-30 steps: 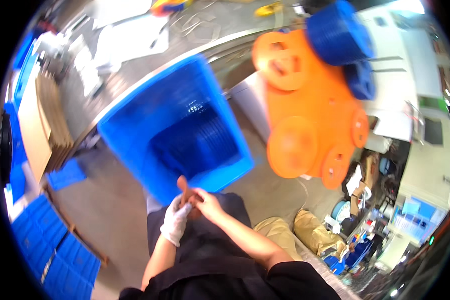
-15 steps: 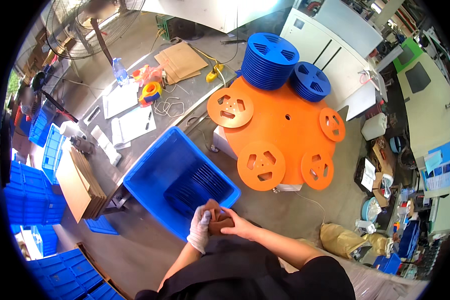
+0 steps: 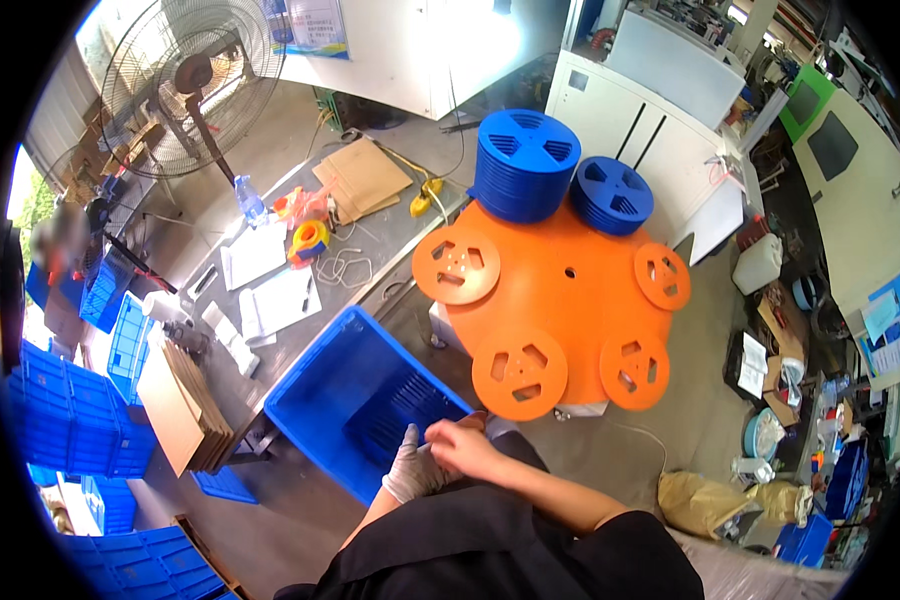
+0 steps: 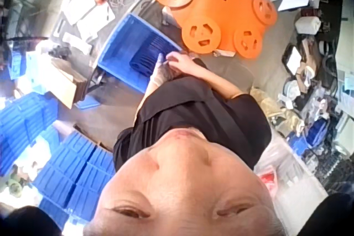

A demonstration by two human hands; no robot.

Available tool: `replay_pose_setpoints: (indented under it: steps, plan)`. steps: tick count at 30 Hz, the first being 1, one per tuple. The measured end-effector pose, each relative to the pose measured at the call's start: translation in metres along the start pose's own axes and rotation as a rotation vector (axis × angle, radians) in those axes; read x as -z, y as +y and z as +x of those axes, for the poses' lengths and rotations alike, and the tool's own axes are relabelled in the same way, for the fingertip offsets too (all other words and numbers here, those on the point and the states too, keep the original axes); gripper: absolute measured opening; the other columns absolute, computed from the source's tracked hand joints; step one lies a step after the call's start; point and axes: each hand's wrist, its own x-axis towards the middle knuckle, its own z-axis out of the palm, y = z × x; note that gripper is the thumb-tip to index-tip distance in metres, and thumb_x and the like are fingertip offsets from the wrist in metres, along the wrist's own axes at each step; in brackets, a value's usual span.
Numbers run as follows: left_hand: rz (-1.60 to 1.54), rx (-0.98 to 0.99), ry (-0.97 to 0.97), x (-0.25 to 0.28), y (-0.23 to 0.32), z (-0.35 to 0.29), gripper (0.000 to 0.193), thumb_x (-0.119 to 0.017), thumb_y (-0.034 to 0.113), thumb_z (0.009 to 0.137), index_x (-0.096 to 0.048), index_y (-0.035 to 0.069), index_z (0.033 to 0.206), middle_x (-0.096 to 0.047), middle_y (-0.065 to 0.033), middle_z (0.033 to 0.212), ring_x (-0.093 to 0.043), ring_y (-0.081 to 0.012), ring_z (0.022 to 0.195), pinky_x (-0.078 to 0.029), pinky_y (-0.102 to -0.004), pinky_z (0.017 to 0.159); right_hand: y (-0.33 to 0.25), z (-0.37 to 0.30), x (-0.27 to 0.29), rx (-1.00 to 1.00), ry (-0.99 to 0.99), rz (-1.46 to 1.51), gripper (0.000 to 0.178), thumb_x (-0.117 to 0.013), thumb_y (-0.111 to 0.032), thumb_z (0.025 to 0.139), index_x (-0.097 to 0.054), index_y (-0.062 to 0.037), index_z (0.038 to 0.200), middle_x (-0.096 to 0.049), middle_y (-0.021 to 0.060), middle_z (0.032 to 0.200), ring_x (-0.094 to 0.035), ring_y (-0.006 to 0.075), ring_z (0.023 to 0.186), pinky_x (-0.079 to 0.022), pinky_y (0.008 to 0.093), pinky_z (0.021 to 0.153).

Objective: The person wipes the surface of blue plastic spools with a brown cloth. They pick up each spool from a blue bin, wipe it thoroughly, and place it into a stack on the table. The process is repeated for multiple spools throughout the video.

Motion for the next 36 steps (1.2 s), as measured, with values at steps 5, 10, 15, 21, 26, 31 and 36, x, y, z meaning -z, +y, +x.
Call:
replay_pose_setpoints:
  steps: [5, 10, 15, 21, 26, 31, 36]
  plan:
    - [-0.015, -0.318, 0.175, 0.010, 0.041, 0.078, 0.045, -0.053, 0.029, 0.095, -0.047, 0.006, 0.133, -0.053, -0.0156, 0.131, -0.055, -0.0311, 0.116, -0.043, -0.0471, 0.100, -0.016, 0.029, 0.091, 0.234, -0.540, -0.420, 0.058, -0.064, -0.024, 0.087, -0.043, -0.0163, 0.141, -0.056, 0.0121, 0.126, -0.060, 0.0283, 0.105, -0.048, 0.0375, 0.090]
    - [0.414, -0.418, 0.630, -0.004, 0.061, 0.110, 0.050, -0.051, 0.029, 0.096, -0.042, 0.008, 0.140, -0.058, -0.0166, 0.123, -0.058, -0.0280, 0.111, -0.047, -0.0415, 0.096, 0.000, 0.125, 0.241, 0.014, -0.353, -0.205, 0.050, -0.063, -0.018, 0.088, -0.049, -0.0086, 0.136, -0.063, 0.0098, 0.117, -0.063, 0.0174, 0.099, -0.051, 0.0339, 0.087]
    - [0.791, -0.213, 1.192, -0.032, 0.047, 0.101, 0.044, -0.046, 0.034, 0.097, -0.049, 0.013, 0.136, -0.063, -0.0195, 0.110, -0.061, -0.0321, 0.105, -0.048, -0.0423, 0.088, -0.035, 0.298, 0.392, 0.304, 0.427, -0.488, 0.038, -0.066, -0.022, 0.082, -0.063, -0.0019, 0.114, -0.064, 0.0188, 0.111, -0.059, 0.0316, 0.108, -0.047, 0.0408, 0.094]
    - [2.396, -0.081, 0.704, 0.176, -0.062, 0.038, 0.045, -0.047, 0.038, 0.096, -0.051, 0.012, 0.132, -0.055, -0.0211, 0.127, -0.057, -0.0397, 0.108, -0.046, -0.0446, 0.089, -0.074, 0.477, 0.485, 0.141, 0.753, -0.688, 0.073, -0.077, -0.037, 0.073, -0.050, 0.0025, 0.128, -0.052, 0.0220, 0.130, -0.050, 0.0367, 0.120, -0.041, 0.0409, 0.101]
    - [0.816, -0.165, 1.279, 0.110, -0.076, 0.066, 0.042, -0.048, 0.033, 0.096, -0.052, 0.010, 0.130, -0.058, -0.0180, 0.120, -0.057, -0.0340, 0.098, -0.046, -0.0397, 0.082, -0.068, 0.547, 0.537, -0.312, 0.265, -0.770, 0.069, -0.082, -0.043, 0.066, -0.065, 0.0055, 0.112, -0.064, 0.0237, 0.115, -0.063, 0.0340, 0.105, -0.047, 0.0403, 0.093]
    - [0.758, -0.160, 1.305, 0.086, -0.084, 0.093, 0.039, -0.049, 0.029, 0.096, -0.054, 0.008, 0.128, -0.060, -0.0149, 0.114, -0.057, -0.0284, 0.089, -0.046, -0.0347, 0.075, -0.032, 0.585, 0.549, -0.492, 0.087, -0.350, 0.076, -0.084, -0.040, 0.067, -0.059, 0.0066, 0.122, -0.060, 0.0198, 0.126, -0.059, 0.0313, 0.114, -0.044, 0.0399, 0.097]
    - [0.707, -0.192, 1.301, 0.072, -0.082, 0.103, 0.036, -0.050, 0.024, 0.096, -0.056, 0.006, 0.126, -0.063, -0.0119, 0.107, -0.058, -0.0227, 0.080, -0.046, -0.0298, 0.068, 0.003, 0.580, 0.535, -0.488, 0.172, -0.350, 0.065, -0.084, -0.032, 0.068, -0.062, 0.0077, 0.115, -0.063, 0.0195, 0.119, -0.062, 0.0294, 0.107, -0.047, 0.0389, 0.093]
